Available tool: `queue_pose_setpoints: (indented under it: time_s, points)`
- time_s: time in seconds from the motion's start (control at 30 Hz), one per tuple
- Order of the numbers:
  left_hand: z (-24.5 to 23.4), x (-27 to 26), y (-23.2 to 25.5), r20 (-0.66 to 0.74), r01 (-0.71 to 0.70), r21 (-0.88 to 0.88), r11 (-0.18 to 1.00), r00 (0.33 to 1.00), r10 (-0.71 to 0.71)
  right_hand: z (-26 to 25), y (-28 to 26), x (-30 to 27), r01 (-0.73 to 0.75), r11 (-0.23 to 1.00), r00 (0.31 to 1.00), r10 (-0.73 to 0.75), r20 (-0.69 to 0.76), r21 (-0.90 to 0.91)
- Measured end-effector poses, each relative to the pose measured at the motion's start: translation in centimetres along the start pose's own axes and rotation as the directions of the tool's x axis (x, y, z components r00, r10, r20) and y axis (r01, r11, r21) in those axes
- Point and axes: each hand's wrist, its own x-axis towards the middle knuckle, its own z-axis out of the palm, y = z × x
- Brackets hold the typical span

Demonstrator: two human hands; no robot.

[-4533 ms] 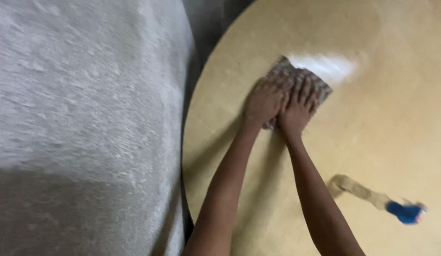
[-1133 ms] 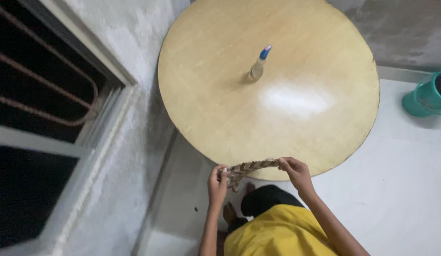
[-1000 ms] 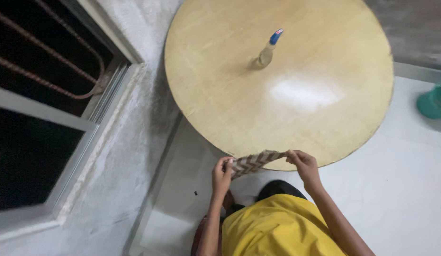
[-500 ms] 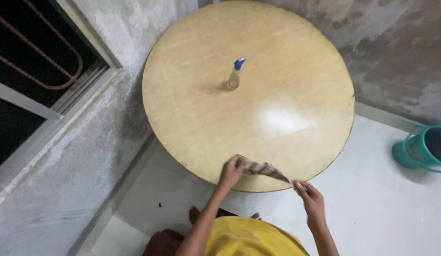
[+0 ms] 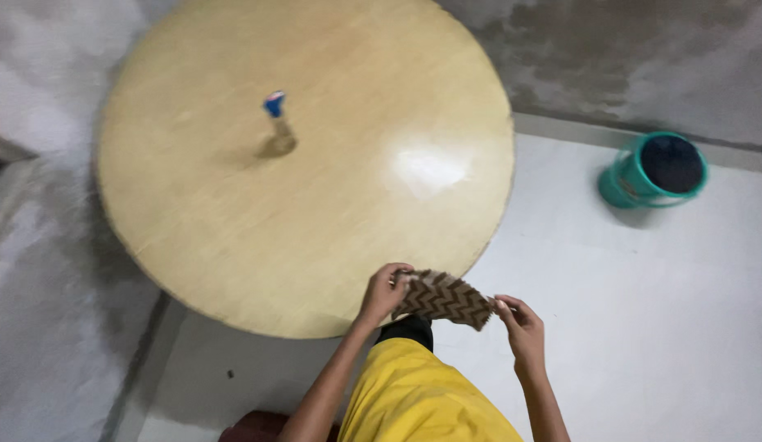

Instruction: The person cleans a large round wooden table using a patterned cloth and a spray bottle. They repeatedly spray liquid onto the table surface and wipe it down in circular and sweeping motions, covering the entire area multiple times.

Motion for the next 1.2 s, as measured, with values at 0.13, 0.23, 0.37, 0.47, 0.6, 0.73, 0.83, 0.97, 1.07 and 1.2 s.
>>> queue_pose_setpoints:
  time_s: [0.13,0.23,0.37,0.47,0.6,0.73,0.83,0.97,1.07,1.2]
  points:
    - [2.0,5.6,0.8,-0.018,-0.005,-0.046,0.999,1.000,0.004,-1.2,-2.5,6.7,0.046,0.994,0.999,-0.044,0.027,-0.103]
    - [3.0,12.2,3.1,-0.103,0.097,0.013,0.995,0.990,-0.095,-0.4,-6.4,14.1,0.071,0.987,0.997,-0.065,0.043,-0.144]
    - [3.8,17.1,6.9,-0.315,-0.169,-0.004,0.986,0.936,0.159,1.0,-11.2,20.9,0.271,0.914,0.961,-0.238,0.141,-0.302]
    - [4.3,21.0,8.0,-0.426,-0.149,0.084,0.985,0.888,0.171,2.2,-13.9,26.5,0.422,0.861,0.903,-0.368,0.222,-0.285]
    - [6.3,19.3,5.7,-0.249,-0.022,0.458,0.889,0.957,0.152,2.3,-11.5,28.9,0.461,0.805,0.875,-0.344,0.339,-0.373]
    - [9.4,17.1,3.3,-0.055,0.020,0.701,0.713,0.998,0.026,1.7,-8.0,29.8,0.343,0.791,0.910,-0.146,0.389,-0.506]
    - [12.9,15.7,0.6,-0.004,0.096,0.631,0.770,0.993,-0.120,0.6,-6.0,32.1,0.338,0.737,0.893,-0.054,0.446,-0.586]
    - [15.8,16.7,-2.8,-0.170,0.202,0.654,0.729,0.978,-0.119,1.9,-4.2,34.0,0.559,0.615,0.789,-0.189,0.584,-0.556]
    - [16.5,23.2,-4.7,-0.309,0.270,0.757,0.595,0.950,-0.037,8.8,-3.6,38.6,0.759,0.504,0.608,-0.323,0.725,-0.412]
    - [17.6,28.7,-8.5,-0.499,0.537,0.655,0.532,0.836,-0.229,16.0,0.3,44.2,0.931,0.287,0.306,-0.275,0.911,-0.226]
